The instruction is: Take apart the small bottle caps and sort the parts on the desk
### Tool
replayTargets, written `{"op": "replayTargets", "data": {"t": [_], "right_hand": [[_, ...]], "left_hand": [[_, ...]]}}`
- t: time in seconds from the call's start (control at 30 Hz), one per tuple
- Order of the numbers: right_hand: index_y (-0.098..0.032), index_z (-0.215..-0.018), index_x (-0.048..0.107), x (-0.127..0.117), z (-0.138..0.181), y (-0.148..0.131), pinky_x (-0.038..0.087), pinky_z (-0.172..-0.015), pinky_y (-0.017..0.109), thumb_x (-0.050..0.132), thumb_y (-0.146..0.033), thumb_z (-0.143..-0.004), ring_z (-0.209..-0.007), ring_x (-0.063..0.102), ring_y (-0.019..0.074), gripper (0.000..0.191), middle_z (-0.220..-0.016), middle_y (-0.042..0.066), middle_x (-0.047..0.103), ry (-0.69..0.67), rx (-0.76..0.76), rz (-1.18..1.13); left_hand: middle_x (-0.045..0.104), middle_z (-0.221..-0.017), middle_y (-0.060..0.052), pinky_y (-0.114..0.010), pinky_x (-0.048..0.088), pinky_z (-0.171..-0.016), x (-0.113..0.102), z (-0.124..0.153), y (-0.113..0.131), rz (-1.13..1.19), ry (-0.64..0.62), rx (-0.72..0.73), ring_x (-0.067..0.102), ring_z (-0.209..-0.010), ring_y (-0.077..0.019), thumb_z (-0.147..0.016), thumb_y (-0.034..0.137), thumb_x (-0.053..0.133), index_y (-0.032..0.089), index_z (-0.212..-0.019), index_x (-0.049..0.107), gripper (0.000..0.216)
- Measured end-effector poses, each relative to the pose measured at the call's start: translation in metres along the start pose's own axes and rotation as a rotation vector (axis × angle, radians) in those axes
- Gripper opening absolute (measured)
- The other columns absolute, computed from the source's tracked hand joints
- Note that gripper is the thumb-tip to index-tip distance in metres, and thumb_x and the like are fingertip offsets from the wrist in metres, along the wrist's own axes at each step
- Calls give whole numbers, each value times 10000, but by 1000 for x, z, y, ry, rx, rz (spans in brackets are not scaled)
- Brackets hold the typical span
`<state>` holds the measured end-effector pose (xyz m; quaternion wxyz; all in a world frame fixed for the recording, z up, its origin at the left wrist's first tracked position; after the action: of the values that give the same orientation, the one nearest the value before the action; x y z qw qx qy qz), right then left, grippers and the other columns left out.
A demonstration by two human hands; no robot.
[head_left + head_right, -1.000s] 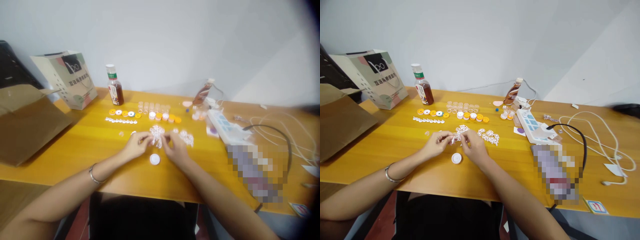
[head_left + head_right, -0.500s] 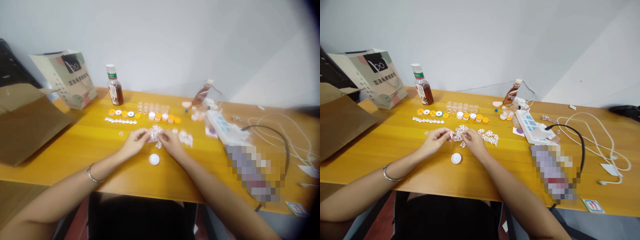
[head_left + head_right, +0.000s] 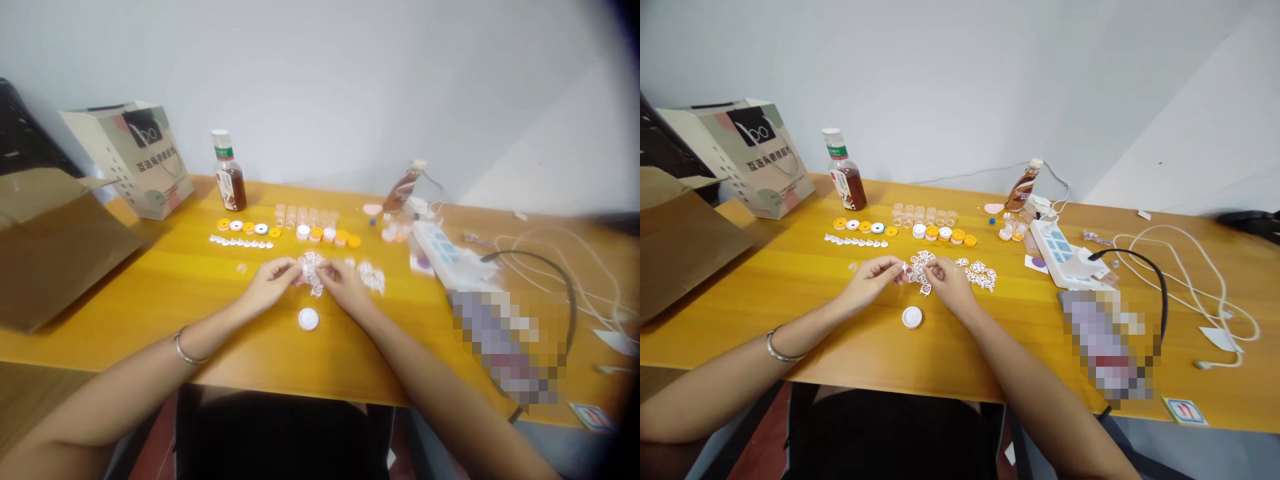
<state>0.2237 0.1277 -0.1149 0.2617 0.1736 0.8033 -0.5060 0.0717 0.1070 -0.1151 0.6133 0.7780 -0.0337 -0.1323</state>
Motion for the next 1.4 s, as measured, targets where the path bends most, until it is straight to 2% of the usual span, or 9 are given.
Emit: {"op": "replayTargets", "data": {"t": [0.07,0.23,0.57,0.7,0.83,1.13,1.23,1.33,1.4], "right_hand": [[-185,-675,537,-5,2,0,393,-510,227,501,-255,-763,-512,495,107,118,-560,-24,547,-43,87,-71],[-181,-617,486,7,11,2,431,-503,208,459,-156,-729,-479,545,93,118,-528,-28,591,-371,247,-247],[-158,-647,533,12,7,5,458,-566,209,506,-162,-752,-543,577,85,108,-563,-19,612,-313,252,-307],[-153,-668,540,18,14,2,485,-569,214,496,-168,-776,-556,614,88,118,-603,1,654,-436,322,-468],[-151,-708,571,27,19,1,524,-689,269,524,-233,-791,-652,651,104,126,-697,29,688,-540,368,-599],[-171,-681,544,31,12,8,493,-823,321,548,-303,-780,-768,638,111,165,-782,28,677,-415,314,-627],[-168,-692,541,25,10,3,498,-755,301,535,-319,-790,-713,622,111,180,-750,23,656,-363,257,-570],[-182,-810,554,14,11,-8,485,-657,266,605,-326,-744,-633,581,106,166,-702,-3,617,-230,124,-499],[-205,-938,543,9,14,-20,471,-620,254,678,-310,-678,-619,560,110,311,-697,-19,593,-153,6,-459]], "left_hand": [[583,-685,-19,-227,416,-657,-1,0,0,10,7,0,519,-651,-105,-832,361,498,125,-786,593,258],[584,-690,-20,-227,418,-654,-1,0,0,3,4,5,511,-649,-105,-837,360,488,128,-802,600,260],[586,-694,-23,-231,416,-662,-1,0,1,-1,-3,10,510,-653,-105,-838,350,486,126,-794,601,255],[586,-686,-22,-231,421,-657,-1,0,2,6,3,16,516,-650,-107,-832,368,492,126,-798,602,268],[583,-688,-23,-229,425,-658,-1,0,1,13,5,9,518,-654,-109,-833,366,488,126,-798,602,268],[586,-671,-10,-223,424,-650,0,0,0,18,1,-15,528,-635,-106,-821,364,502,132,-760,592,257],[581,-663,-10,-221,417,-637,0,-1,-2,5,-1,-15,522,-626,-106,-823,359,496,131,-748,589,257],[572,-643,-8,-223,412,-625,2,0,-5,-45,-16,-11,514,-610,-106,-837,342,474,129,-730,584,263],[584,-657,-14,-228,414,-637,7,2,-6,-113,-38,8,524,-632,-115,-844,325,462,129,-726,590,262]]}}
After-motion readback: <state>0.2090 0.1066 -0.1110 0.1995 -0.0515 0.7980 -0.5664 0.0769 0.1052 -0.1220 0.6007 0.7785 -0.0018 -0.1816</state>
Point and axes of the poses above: each hand's wrist, its own z-axis away from the middle knuckle, its own x-axis out of the palm, y = z × x, the point moved 6 cm from there along -z, towards the middle knuckle
